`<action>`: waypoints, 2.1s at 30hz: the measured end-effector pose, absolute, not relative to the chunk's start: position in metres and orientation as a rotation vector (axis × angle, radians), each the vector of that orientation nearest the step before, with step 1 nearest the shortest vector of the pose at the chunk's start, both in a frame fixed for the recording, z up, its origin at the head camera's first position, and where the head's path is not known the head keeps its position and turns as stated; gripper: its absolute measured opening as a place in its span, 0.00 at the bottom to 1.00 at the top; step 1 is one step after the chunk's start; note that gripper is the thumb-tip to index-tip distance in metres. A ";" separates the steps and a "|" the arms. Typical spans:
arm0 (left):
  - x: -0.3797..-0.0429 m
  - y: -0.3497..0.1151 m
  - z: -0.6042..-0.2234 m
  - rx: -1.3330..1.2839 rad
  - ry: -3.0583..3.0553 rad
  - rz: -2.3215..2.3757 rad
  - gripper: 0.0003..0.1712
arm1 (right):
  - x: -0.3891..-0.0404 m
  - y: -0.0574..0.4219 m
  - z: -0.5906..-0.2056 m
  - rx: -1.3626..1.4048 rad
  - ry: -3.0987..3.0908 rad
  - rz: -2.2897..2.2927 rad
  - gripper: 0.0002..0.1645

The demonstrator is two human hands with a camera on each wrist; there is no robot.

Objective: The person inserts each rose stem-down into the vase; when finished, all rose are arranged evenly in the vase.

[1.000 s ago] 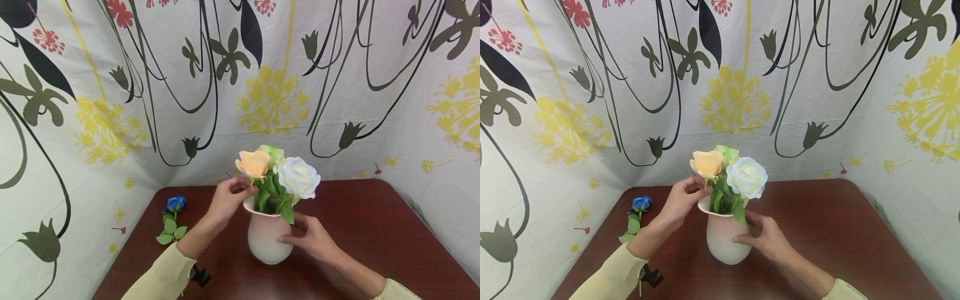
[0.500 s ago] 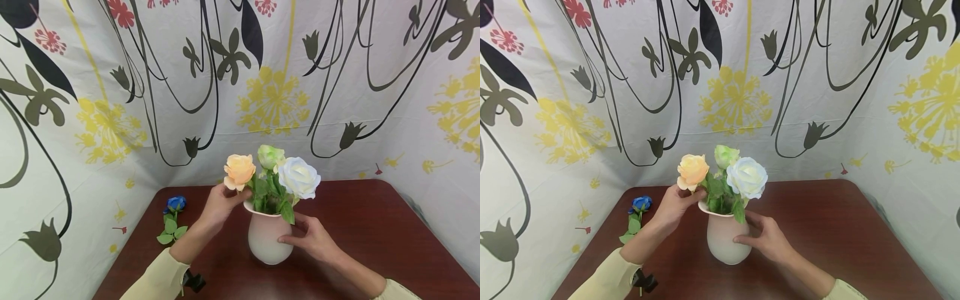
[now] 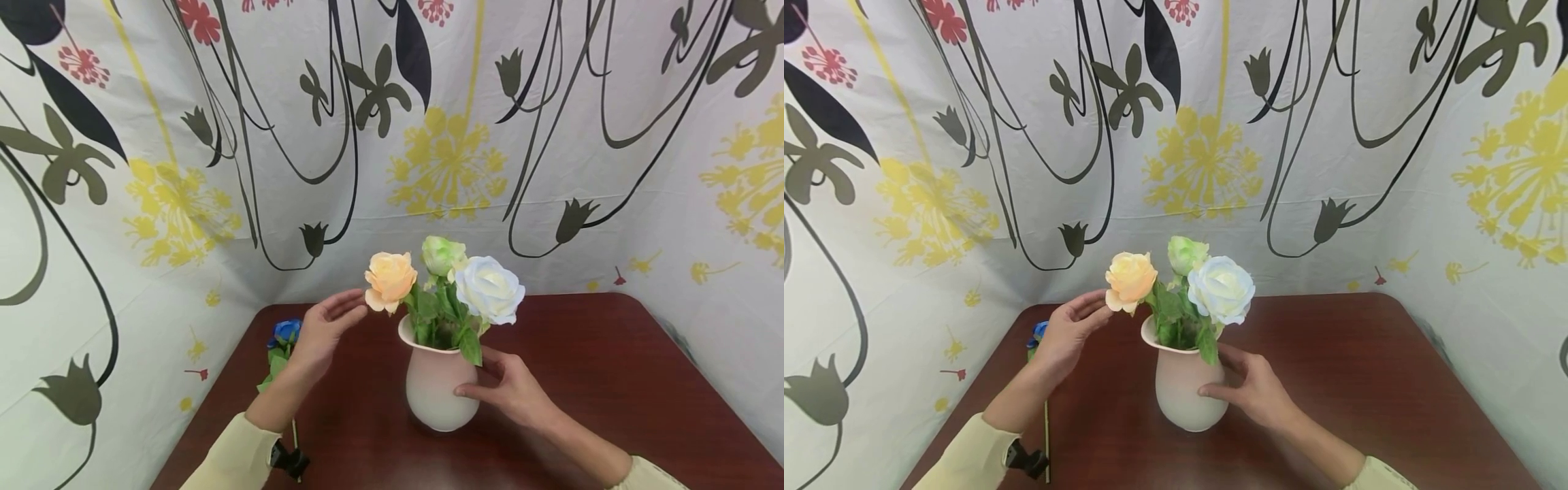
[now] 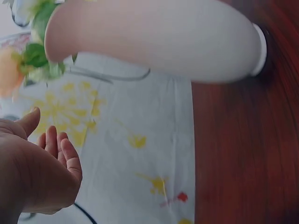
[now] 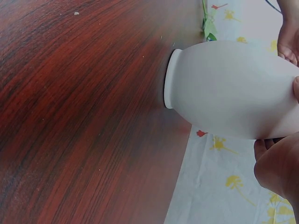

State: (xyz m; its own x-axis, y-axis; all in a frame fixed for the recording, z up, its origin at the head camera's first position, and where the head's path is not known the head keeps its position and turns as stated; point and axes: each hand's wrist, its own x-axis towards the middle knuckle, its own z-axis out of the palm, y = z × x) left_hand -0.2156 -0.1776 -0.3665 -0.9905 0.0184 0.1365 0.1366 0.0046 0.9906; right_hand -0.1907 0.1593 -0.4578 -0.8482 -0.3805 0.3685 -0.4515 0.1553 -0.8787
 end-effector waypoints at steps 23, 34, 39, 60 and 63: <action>-0.247 -0.300 -0.425 0.285 -2.123 -1.957 0.27 | -0.192 0.160 -0.458 0.836 -2.353 1.831 0.37; -0.255 -0.323 -0.457 0.451 -2.272 -1.753 0.29 | -0.191 0.161 -0.457 0.828 -2.361 1.833 0.36; -0.258 -0.328 -0.471 0.521 -2.350 -1.624 0.29 | -0.192 0.161 -0.457 0.832 -2.364 1.815 0.37; -0.266 -0.342 -0.513 0.530 -2.555 -1.203 0.23 | -0.192 0.161 -0.458 0.857 -2.329 1.813 0.36; -0.265 -0.342 -0.514 0.542 -2.575 -1.152 0.22 | -0.192 0.160 -0.458 0.857 -2.327 1.817 0.35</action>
